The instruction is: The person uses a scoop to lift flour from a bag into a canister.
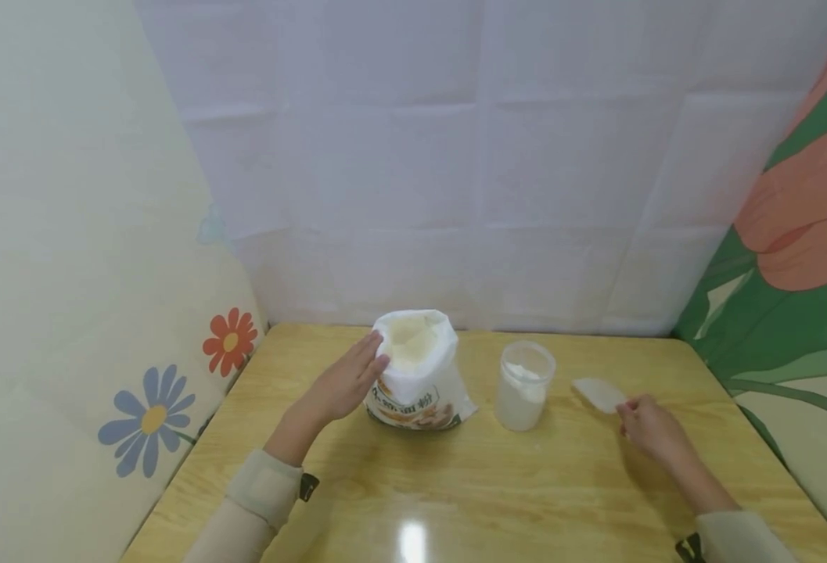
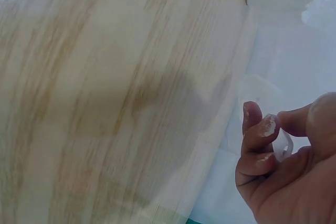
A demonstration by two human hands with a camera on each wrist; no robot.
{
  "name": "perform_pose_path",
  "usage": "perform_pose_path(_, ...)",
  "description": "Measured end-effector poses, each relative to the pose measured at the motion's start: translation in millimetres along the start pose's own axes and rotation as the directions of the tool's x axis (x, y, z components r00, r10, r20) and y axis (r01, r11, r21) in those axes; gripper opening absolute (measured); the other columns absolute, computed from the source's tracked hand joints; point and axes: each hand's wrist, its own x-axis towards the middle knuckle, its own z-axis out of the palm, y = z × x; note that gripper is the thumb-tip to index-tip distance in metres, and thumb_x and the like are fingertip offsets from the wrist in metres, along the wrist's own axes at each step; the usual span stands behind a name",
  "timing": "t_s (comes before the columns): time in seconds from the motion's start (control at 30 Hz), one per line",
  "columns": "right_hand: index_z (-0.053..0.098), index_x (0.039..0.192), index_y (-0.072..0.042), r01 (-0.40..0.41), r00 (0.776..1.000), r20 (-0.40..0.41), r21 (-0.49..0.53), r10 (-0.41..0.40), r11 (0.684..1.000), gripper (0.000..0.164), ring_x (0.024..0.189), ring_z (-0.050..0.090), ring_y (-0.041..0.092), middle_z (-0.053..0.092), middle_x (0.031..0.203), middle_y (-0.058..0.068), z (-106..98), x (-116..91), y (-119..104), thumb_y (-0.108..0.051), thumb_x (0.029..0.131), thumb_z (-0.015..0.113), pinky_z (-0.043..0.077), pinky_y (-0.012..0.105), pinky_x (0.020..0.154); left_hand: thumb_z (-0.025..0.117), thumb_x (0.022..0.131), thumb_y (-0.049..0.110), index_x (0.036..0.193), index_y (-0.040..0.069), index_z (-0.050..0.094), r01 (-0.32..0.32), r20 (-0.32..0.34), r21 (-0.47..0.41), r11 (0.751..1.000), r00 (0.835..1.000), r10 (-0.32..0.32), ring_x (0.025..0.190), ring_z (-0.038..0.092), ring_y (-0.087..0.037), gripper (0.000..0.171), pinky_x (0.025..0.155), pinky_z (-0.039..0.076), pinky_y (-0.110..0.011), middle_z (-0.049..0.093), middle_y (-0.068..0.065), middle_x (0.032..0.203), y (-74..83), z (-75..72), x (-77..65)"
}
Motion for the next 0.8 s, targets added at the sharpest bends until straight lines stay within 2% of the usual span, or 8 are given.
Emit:
perform_pose_path(0.13, 0.058, 0.108, 0.016, -0.022, 1.000, 0.022, -0.009, 0.022, 1.000, 0.039, 0.068, 0.054, 0.019, 0.067, 0.080, 0.008, 4, -1, 0, -0.018, 0.107, 0.040, 0.043, 0.033, 0.058, 0.019, 0.109, 0.056, 0.162, 0.007, 0.017, -0.001, 0.003, -0.015, 1.000, 1.000, 0.001, 0.156, 0.012, -0.028, 0.073, 0.126, 0.015, -0.049, 0.012, -0.009, 0.169, -0.3, 0.2, -1.4)
perform_pose_path(0.37, 0.053, 0.114, 0.020, -0.067, 0.996, 0.060, -0.049, 0.070, 0.997, 0.043, 0.078, 0.060, 0.028, 0.067, 0.084, 0.013, 10, -5, -4, -0.022, 0.107, 0.042, 0.050, 0.043, 0.067, 0.022, 0.108, 0.057, 0.162, 0.009, 0.018, 0.002, 0.005, -0.062, 0.998, 1.000, -0.001, 0.156, 0.012, -0.027, 0.072, 0.126, 0.013, -0.047, 0.012, -0.006, 0.169, -1.8, -0.8, -4.0)
perform_pose_path(0.6, 0.058, 0.110, 0.014, -0.119, 0.988, 0.092, -0.047, 0.123, 0.992, 0.045, 0.072, 0.055, 0.024, 0.061, 0.083, 0.013, 14, -7, -9, -0.029, 0.106, 0.044, 0.043, 0.033, 0.058, 0.023, 0.109, 0.055, 0.162, 0.011, 0.020, -0.001, -0.012, -0.101, 0.995, 1.000, -0.001, 0.156, 0.012, -0.027, 0.069, 0.126, 0.013, -0.049, 0.013, -0.005, 0.169, -3.0, -0.9, -4.0)
perform_pose_path(0.8, 0.064, 0.103, 0.008, -0.119, 0.986, 0.108, -0.081, 0.128, 0.990, 0.042, 0.071, 0.055, 0.024, 0.061, 0.083, 0.014, 16, -10, -13, -0.031, 0.103, 0.048, 0.043, 0.033, 0.057, 0.023, 0.109, 0.054, 0.162, 0.011, 0.021, -0.013, -0.024, -0.122, 0.992, 1.000, 0.010, 0.156, 0.014, -0.031, 0.069, 0.126, 0.013, -0.050, 0.015, -0.006, 0.169, -4.0, 0.2, -4.5)
